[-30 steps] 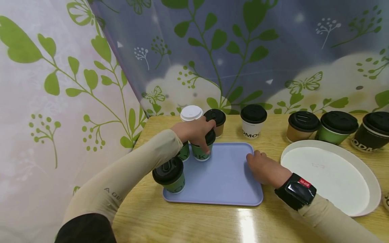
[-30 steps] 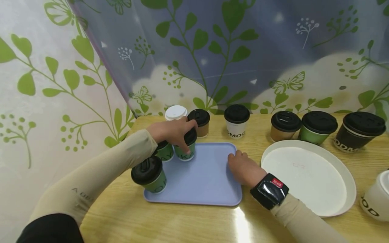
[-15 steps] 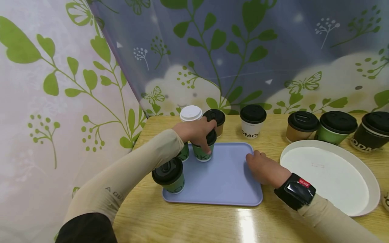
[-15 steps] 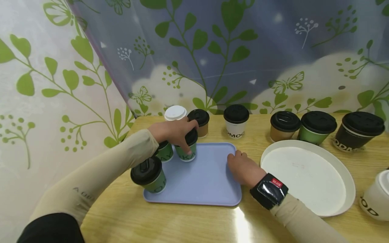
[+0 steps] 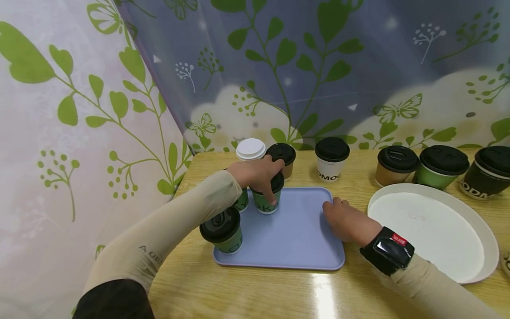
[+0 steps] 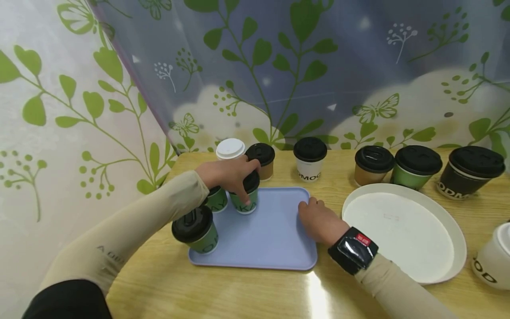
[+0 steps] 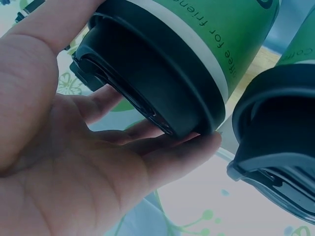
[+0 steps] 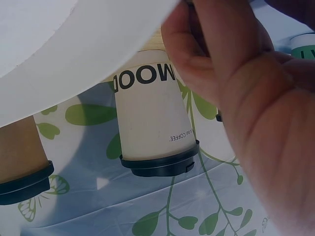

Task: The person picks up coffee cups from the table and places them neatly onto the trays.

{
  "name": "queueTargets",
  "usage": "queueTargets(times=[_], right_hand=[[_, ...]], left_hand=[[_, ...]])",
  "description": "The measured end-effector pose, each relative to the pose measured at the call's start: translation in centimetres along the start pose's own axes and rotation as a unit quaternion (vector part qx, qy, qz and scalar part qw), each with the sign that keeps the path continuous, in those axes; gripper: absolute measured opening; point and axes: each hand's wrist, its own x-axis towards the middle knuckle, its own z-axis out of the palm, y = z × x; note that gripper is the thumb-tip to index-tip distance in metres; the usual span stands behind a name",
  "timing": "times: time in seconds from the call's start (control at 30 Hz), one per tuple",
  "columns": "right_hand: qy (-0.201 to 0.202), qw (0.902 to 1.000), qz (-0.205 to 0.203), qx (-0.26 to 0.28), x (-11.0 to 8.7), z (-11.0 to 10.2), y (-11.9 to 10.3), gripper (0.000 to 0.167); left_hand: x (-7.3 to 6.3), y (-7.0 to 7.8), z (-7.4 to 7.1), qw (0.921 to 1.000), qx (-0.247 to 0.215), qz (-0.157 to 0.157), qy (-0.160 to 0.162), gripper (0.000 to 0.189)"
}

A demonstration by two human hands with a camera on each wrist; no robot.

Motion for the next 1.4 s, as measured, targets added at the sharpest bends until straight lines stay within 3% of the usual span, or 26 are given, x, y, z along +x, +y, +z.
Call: queueTargets(times=[0.63,0.9,1.23,1.4], right_hand=[[-0.001,1.0,0.004,0.008,-0.2,-0.1,0.0,0.02],[-0.001,1.0,0.004,0.004,-0.3,-0.2,0.0,0.02],[0.012,0.9999,-0.003,0.003,-0.4,0.0,-0.1,0.018],[0.016,0.9998,-0.003,-0.009,-0.3,0.0,-0.2,0.017]], left_hand=[[0.0,-0.1,-0.2,1.0,0.0,0.008,0.001,0.098],[-0.8,-0.3,-2.2,0.9988,-0.036,0.024,0.024,0.104],[0.3,-2.6,-3.8,0.9949,-0.07,-0.015,0.071,0.095],[1.1,-4.1,-4.1,0.9936,-0.07,-0.044,0.076,0.092]])
